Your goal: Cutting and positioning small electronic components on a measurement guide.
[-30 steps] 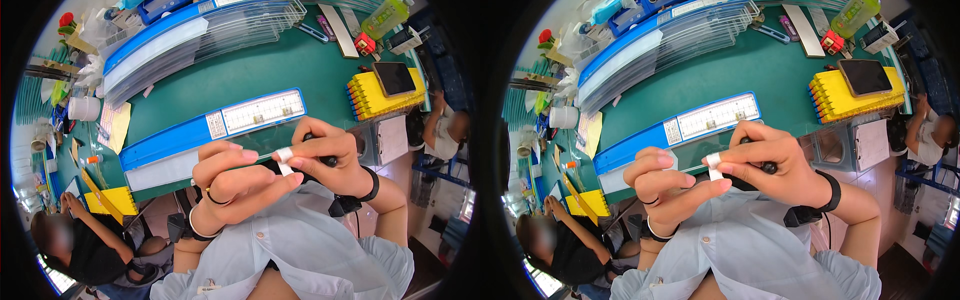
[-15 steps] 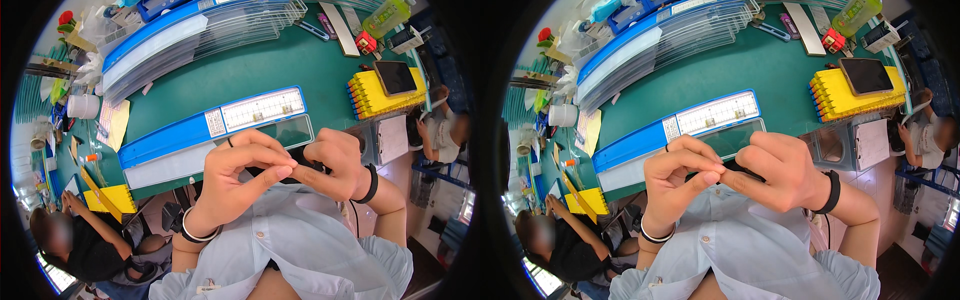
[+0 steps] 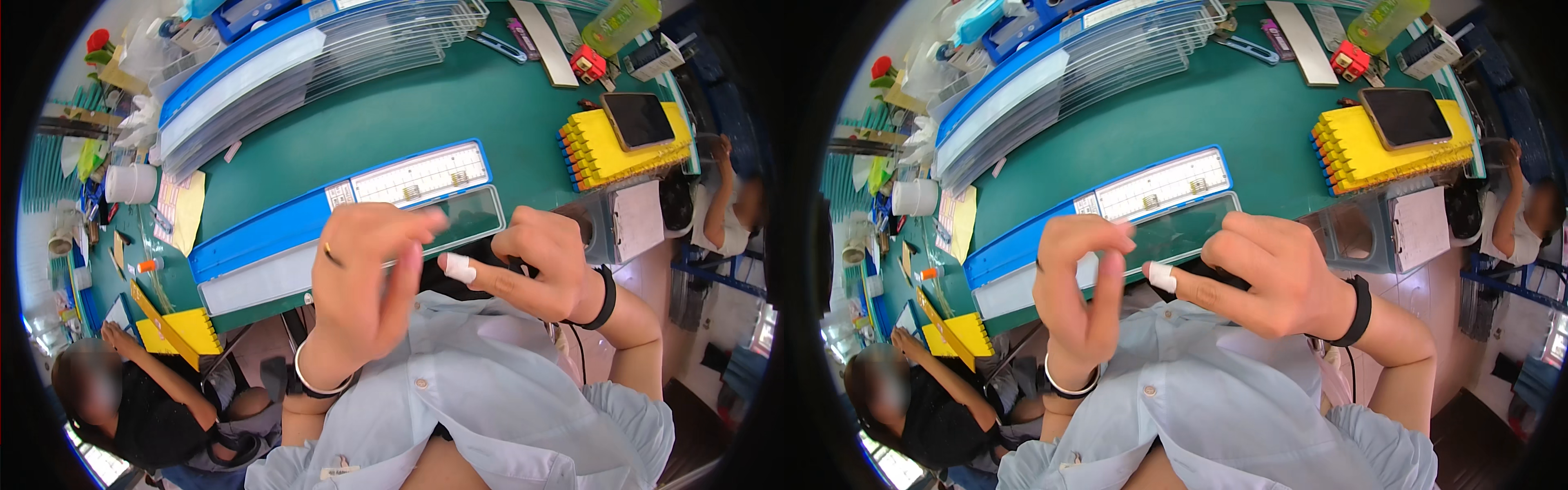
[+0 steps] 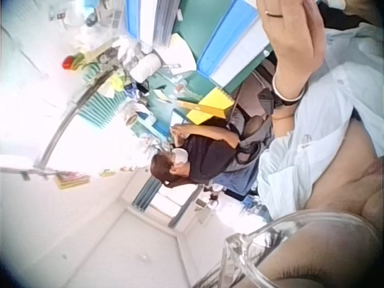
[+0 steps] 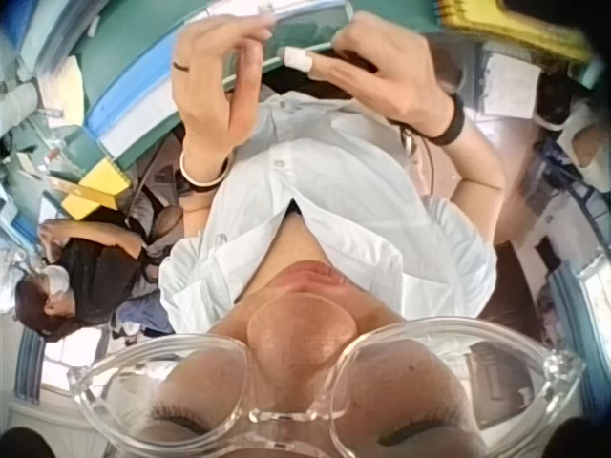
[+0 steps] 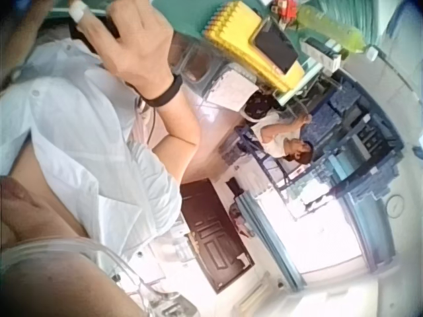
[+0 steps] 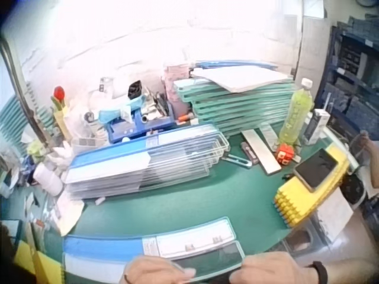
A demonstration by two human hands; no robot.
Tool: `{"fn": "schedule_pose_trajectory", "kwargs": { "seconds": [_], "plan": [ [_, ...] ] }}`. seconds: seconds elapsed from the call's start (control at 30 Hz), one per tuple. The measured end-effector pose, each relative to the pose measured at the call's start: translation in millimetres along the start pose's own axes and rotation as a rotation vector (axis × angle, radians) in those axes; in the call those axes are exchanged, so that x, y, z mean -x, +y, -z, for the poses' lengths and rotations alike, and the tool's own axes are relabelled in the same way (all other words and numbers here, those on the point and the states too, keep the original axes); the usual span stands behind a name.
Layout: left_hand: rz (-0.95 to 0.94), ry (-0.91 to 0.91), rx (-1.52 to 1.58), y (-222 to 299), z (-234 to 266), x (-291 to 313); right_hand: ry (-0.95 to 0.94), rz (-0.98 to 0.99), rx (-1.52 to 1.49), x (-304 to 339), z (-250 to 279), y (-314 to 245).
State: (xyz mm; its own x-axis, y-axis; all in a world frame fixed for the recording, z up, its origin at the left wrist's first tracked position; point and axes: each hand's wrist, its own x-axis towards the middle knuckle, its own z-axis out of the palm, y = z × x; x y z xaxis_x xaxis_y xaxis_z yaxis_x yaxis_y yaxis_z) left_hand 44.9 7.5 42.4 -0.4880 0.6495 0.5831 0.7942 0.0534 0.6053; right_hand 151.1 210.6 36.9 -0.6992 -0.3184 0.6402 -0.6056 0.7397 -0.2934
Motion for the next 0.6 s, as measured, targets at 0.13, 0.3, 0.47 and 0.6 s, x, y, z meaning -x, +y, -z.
{"fn": "schedule_pose_trajectory", "kwargs": {
  "seconds": [0.13, 0.3, 0.47, 0.6],
  "plan": [
    [0.049, -0.385, -0.118, 28, -18, -3, -0.097, -0.104, -0.069, 4, 5, -4],
    [0.06, -0.386, -0.229, 24, -36, 17, -0.295, -0.113, -0.065, 11, 9, -17],
    [0.09, -0.399, -0.137, 24, -45, 21, -0.328, -0.068, -0.084, 19, 12, -27],
    [0.086, -0.394, -0.052, 22, -54, 16, -0.382, -0.204, -0.166, 25, 26, -24]
  ]
}}
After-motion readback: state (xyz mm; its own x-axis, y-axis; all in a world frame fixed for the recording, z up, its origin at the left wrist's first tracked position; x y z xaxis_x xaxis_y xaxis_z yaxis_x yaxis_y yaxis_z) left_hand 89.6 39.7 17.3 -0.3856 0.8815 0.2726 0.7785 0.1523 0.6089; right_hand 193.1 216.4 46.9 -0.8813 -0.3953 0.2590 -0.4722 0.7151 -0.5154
